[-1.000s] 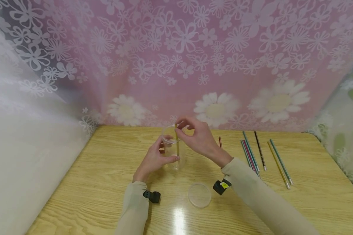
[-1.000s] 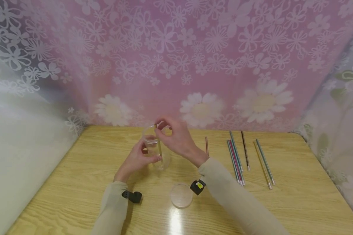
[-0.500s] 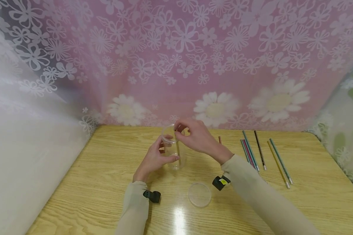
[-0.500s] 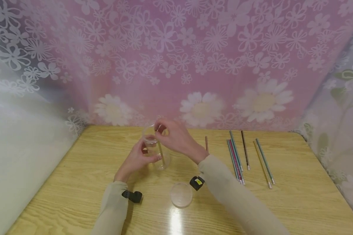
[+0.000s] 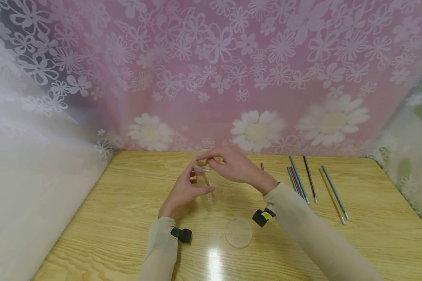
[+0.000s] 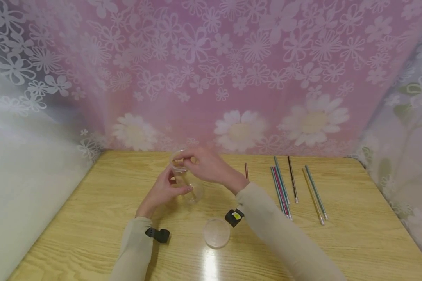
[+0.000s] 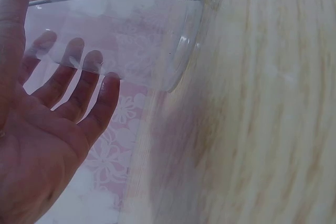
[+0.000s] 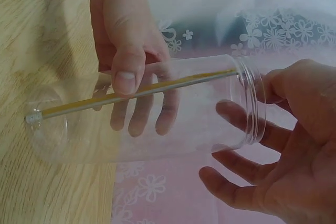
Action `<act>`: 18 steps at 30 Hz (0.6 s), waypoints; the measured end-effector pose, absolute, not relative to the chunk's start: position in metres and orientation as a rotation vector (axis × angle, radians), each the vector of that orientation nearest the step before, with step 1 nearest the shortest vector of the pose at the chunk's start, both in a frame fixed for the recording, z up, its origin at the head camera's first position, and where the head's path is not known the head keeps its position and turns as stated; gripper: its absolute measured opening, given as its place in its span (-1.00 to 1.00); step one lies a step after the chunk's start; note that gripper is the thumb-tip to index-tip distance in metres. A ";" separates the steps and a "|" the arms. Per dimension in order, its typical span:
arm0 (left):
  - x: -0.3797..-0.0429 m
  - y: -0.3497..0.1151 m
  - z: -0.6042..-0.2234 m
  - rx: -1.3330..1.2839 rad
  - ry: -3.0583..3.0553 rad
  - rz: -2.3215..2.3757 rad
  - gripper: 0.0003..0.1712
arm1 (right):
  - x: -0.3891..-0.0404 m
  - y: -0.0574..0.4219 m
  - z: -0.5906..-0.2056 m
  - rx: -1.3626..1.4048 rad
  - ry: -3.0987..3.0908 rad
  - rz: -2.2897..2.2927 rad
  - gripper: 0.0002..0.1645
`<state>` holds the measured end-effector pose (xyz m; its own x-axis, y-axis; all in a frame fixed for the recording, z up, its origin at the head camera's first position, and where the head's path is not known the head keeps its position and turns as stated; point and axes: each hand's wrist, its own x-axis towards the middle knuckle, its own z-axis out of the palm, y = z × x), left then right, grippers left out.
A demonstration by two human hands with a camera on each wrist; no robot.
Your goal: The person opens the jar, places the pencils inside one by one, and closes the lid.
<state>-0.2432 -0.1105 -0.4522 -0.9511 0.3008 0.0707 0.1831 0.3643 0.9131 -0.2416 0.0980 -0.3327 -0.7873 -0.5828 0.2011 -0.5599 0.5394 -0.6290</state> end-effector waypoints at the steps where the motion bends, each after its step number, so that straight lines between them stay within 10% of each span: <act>1: -0.243 -0.111 -0.452 0.445 2.504 1.650 -0.18 | -0.242 0.098 -0.332 -1.027 2.712 -1.083 -0.60; 18: -0.244 -0.111 -0.452 0.480 2.506 1.666 -0.15 | -0.242 0.101 -0.339 -0.929 2.756 -1.232 -0.51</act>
